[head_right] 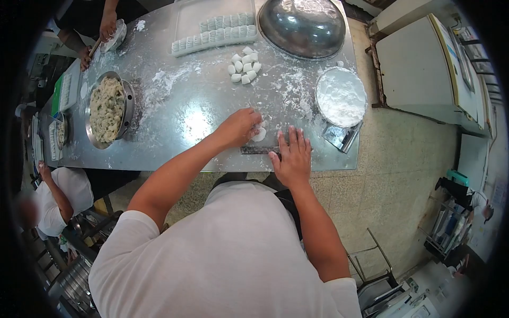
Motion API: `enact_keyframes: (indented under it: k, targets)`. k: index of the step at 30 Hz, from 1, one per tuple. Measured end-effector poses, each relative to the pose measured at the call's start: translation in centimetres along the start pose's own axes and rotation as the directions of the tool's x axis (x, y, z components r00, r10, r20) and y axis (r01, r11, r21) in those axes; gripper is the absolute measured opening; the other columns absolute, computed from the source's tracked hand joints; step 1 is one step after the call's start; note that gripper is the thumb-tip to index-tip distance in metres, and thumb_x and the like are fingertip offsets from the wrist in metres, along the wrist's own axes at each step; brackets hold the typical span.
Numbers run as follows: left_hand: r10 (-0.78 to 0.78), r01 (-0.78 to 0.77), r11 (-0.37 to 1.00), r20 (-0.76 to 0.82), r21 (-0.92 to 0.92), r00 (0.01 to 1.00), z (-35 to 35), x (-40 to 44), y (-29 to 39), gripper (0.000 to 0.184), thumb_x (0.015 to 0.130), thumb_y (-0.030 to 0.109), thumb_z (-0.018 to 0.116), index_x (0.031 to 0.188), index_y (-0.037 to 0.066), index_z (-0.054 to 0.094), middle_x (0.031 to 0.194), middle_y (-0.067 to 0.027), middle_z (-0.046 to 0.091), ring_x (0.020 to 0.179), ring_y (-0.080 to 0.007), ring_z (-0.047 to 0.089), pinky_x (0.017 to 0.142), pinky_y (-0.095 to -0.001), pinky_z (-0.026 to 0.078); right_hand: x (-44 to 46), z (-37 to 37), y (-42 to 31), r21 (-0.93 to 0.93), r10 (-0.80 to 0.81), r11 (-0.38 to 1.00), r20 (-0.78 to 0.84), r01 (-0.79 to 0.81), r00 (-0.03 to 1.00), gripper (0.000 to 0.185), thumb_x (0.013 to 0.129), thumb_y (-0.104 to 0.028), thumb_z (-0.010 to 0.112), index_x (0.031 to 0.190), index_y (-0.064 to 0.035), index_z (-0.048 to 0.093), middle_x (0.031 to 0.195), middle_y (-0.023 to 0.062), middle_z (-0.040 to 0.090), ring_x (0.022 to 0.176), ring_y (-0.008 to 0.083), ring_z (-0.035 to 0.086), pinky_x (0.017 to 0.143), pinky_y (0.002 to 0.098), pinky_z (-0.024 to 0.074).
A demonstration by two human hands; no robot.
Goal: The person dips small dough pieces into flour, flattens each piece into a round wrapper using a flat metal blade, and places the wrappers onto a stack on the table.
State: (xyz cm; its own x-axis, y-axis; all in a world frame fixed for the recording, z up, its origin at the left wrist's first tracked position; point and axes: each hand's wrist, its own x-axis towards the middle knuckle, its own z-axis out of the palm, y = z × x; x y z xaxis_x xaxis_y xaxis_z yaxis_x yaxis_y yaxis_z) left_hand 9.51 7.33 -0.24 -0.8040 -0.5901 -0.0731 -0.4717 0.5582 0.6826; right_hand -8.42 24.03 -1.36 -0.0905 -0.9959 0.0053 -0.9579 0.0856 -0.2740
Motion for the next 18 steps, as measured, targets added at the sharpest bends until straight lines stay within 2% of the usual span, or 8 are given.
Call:
enact_keyframes:
  k: [1, 4, 6, 7, 9, 13, 15, 18]
  targets:
    - [0.0, 0.0, 1.0, 0.002, -0.003, 1.0, -0.2, 0.2, 0.3, 0.026, 0.086, 0.011, 0.074, 0.11, 0.002, 0.068, 0.105, -0.02, 0.065, 0.103, -0.0429, 0.063, 0.089, -0.0488, 0.051, -0.2, -0.1, 0.0, 0.0, 0.001, 1.0, 0.02, -0.001, 1.0, 0.069, 0.095, -0.046, 0.062, 0.153, -0.012, 0.049, 0.162, 0.0235, 0.037, 0.151, 0.043, 0.031, 0.123, 0.0583, 0.02]
    - [-0.166, 0.175, 0.982, 0.137, -0.064, 0.977, -0.7, 0.7, 0.9, 0.023, 0.086, 0.013, 0.074, 0.107, 0.003, 0.07, 0.1, -0.0223, 0.069, 0.099, -0.044, 0.066, 0.087, -0.0519, 0.052, 4.0, -0.2, -0.2, -0.083, 0.058, 0.995, 0.005, -0.058, 0.998, 0.07, 0.095, -0.048, 0.061, 0.154, -0.0131, 0.048, 0.162, 0.0244, 0.035, 0.151, 0.0426, 0.031, 0.124, 0.0574, 0.0196]
    - [-0.22, 0.219, 0.967, 0.014, -0.129, 0.976, -0.9, 1.3, 0.7, 0.022, 0.087, 0.015, 0.073, 0.105, 0.002, 0.071, 0.096, -0.0247, 0.07, 0.097, -0.0456, 0.067, 0.085, -0.0535, 0.052, 8.8, -0.4, -0.2, -0.105, 0.125, 0.986, -0.064, -0.131, 0.99, 0.071, 0.096, -0.05, 0.06, 0.155, -0.013, 0.047, 0.163, 0.0256, 0.034, 0.152, 0.043, 0.03, 0.125, 0.0563, 0.0196]
    - [-0.215, 0.216, 0.968, 0.02, -0.129, 0.976, -0.8, 1.7, 0.5, 0.022, 0.087, 0.015, 0.073, 0.105, 0.002, 0.071, 0.096, -0.0247, 0.07, 0.097, -0.0456, 0.067, 0.085, -0.0535, 0.052, 10.4, 0.0, 0.3, -0.105, 0.133, 0.985, -0.063, -0.139, 0.989, 0.071, 0.096, -0.05, 0.06, 0.155, -0.013, 0.047, 0.163, 0.0256, 0.034, 0.152, 0.043, 0.03, 0.125, 0.0563, 0.0196]
    - [-0.175, 0.166, 0.98, -0.077, -0.111, 0.982, -1.1, 2.7, 0.2, 0.023, 0.087, 0.017, 0.073, 0.103, 0.001, 0.071, 0.096, -0.0256, 0.07, 0.096, -0.0456, 0.067, 0.085, -0.0531, 0.052, 12.8, 0.2, 1.1, -0.012, 0.117, 0.993, -0.196, -0.121, 0.974, 0.071, 0.097, -0.049, 0.059, 0.156, -0.013, 0.045, 0.163, 0.0262, 0.032, 0.152, 0.0432, 0.029, 0.125, 0.0557, 0.0195]
    - [-0.108, 0.11, 0.993, 0.048, -0.047, 0.993, -1.0, 1.8, 0.1, 0.023, 0.085, 0.016, 0.074, 0.102, 0.001, 0.071, 0.095, -0.0257, 0.07, 0.096, -0.045, 0.067, 0.085, -0.0527, 0.053, 7.1, 0.4, 0.3, -0.011, 0.055, 0.998, -0.148, -0.057, 0.987, 0.072, 0.096, -0.049, 0.06, 0.155, -0.0111, 0.046, 0.163, 0.0263, 0.033, 0.152, 0.0435, 0.029, 0.124, 0.0565, 0.0209]
    - [-0.039, 0.039, 0.999, -0.003, 0.007, 0.999, 0.1, 0.6, -0.7, 0.021, 0.085, 0.016, 0.074, 0.099, 0.001, 0.07, 0.095, -0.0255, 0.07, 0.096, -0.0447, 0.067, 0.085, -0.0529, 0.053, 2.6, 0.5, -0.1, -0.055, 0.051, 0.997, 0.033, -0.049, 0.998, 0.072, 0.095, -0.048, 0.061, 0.154, -0.0075, 0.047, 0.162, 0.0262, 0.034, 0.151, 0.0436, 0.03, 0.123, 0.0567, 0.0228]
    - [-0.146, 0.156, 0.985, 0.122, -0.076, 0.982, -1.0, -0.1, 0.2, 0.025, 0.089, 0.017, 0.074, 0.106, 0.0, 0.068, 0.1, -0.0236, 0.07, 0.098, -0.0433, 0.067, 0.085, -0.0516, 0.052, 1.0, 1.3, 0.1, -0.057, 0.037, 0.998, -0.021, -0.038, 0.999, 0.074, 0.095, -0.05, 0.061, 0.153, -0.0073, 0.048, 0.161, 0.0269, 0.036, 0.152, 0.0434, 0.031, 0.122, 0.0576, 0.0233]
